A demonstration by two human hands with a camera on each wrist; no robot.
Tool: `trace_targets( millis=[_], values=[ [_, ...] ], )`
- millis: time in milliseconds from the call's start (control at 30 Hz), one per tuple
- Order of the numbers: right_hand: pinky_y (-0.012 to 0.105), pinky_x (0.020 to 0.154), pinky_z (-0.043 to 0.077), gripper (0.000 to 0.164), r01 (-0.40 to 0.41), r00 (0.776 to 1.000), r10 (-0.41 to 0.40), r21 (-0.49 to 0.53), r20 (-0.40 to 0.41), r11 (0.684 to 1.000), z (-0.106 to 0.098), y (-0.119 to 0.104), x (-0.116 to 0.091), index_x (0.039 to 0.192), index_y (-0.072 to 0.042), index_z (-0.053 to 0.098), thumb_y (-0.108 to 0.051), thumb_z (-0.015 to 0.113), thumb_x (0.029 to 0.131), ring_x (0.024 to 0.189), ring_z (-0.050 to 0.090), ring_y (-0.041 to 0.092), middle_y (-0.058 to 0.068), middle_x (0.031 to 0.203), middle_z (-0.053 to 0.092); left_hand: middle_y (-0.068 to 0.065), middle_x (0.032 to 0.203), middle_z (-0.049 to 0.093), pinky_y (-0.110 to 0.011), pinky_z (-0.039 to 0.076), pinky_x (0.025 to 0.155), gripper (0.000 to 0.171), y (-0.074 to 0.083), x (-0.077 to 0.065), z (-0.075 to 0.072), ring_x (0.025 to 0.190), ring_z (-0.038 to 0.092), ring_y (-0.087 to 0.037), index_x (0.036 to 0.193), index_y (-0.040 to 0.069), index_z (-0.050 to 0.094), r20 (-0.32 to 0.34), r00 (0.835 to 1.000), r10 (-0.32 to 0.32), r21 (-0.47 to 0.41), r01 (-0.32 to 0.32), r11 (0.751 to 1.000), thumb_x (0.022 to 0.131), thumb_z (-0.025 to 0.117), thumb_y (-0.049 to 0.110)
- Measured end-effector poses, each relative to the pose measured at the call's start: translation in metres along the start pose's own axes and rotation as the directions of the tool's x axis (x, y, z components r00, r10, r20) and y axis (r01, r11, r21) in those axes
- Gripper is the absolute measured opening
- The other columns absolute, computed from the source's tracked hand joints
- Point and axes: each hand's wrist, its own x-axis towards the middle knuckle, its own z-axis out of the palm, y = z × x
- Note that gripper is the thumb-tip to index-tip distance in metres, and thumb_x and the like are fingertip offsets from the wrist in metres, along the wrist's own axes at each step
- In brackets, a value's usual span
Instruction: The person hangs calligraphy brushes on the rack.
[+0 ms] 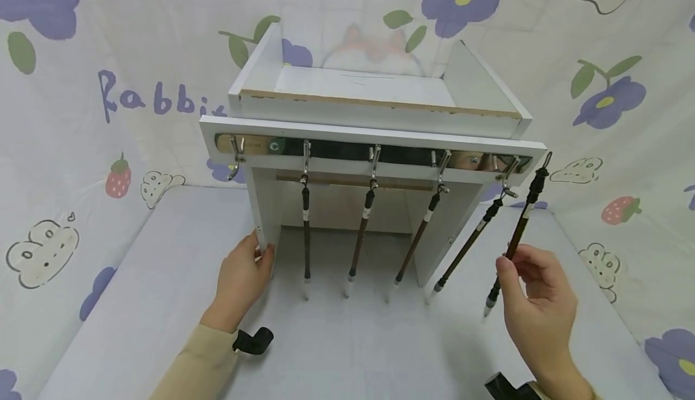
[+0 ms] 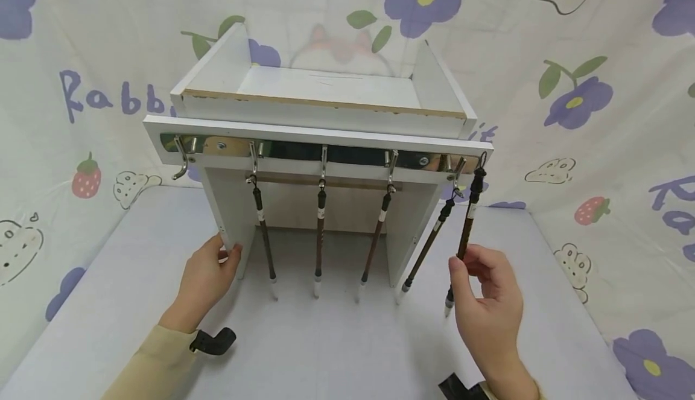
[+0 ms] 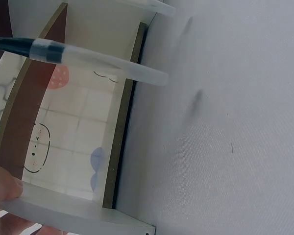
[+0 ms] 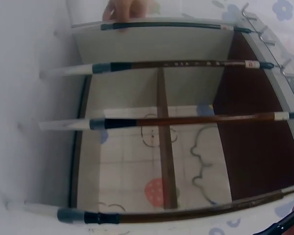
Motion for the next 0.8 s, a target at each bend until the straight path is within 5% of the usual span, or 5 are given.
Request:
trace_targets(
  millis=[133, 333, 800],
  values=[
    [0.015, 0.076, 0.050, 0.021, 0.068, 0.997, -0.063, -0.099, 0.052, 0.993, 0.009, -0.006, -0.003, 0.102, 0.021, 0.056, 0.019, 0.061, 0.081, 0.082, 0.059, 0.012, 0.016, 0.091, 0.060, -0.022, 0.124, 0.060, -0.049, 0.057, 0.073, 0.040, 0.000, 0.000, 0.000, 0.098, 0.066, -0.038, 0.134, 0.002, 0.051, 0.004, 1.000, -0.004, -0.009, 0.004, 1.000, 0.098, 0.055, 0.021],
    [0.017, 0.076, 0.049, 0.018, 0.165, 0.983, -0.158, -0.073, 0.090, 0.984, 0.021, -0.006, -0.005, 0.098, 0.019, 0.060, 0.013, 0.064, 0.082, 0.081, 0.058, 0.012, 0.018, 0.085, 0.059, -0.022, 0.125, 0.059, -0.048, 0.057, 0.074, 0.041, 0.001, 0.000, 0.000, 0.099, 0.066, -0.037, 0.135, 0.002, 0.050, 0.013, 1.000, -0.017, -0.010, 0.017, 1.000, 0.098, 0.055, 0.021],
    [0.016, 0.073, 0.047, 0.016, 0.249, 0.957, -0.224, -0.129, 0.183, 0.960, 0.033, -0.009, -0.002, 0.096, 0.012, 0.065, 0.000, 0.067, 0.087, 0.078, 0.056, 0.011, 0.015, 0.083, 0.061, -0.023, 0.124, 0.060, -0.047, 0.058, 0.073, 0.039, 0.001, 0.001, 0.001, 0.097, 0.067, -0.038, 0.133, 0.001, 0.052, -0.003, 1.000, 0.006, -0.014, -0.006, 1.000, 0.097, 0.056, 0.017]
  ],
)
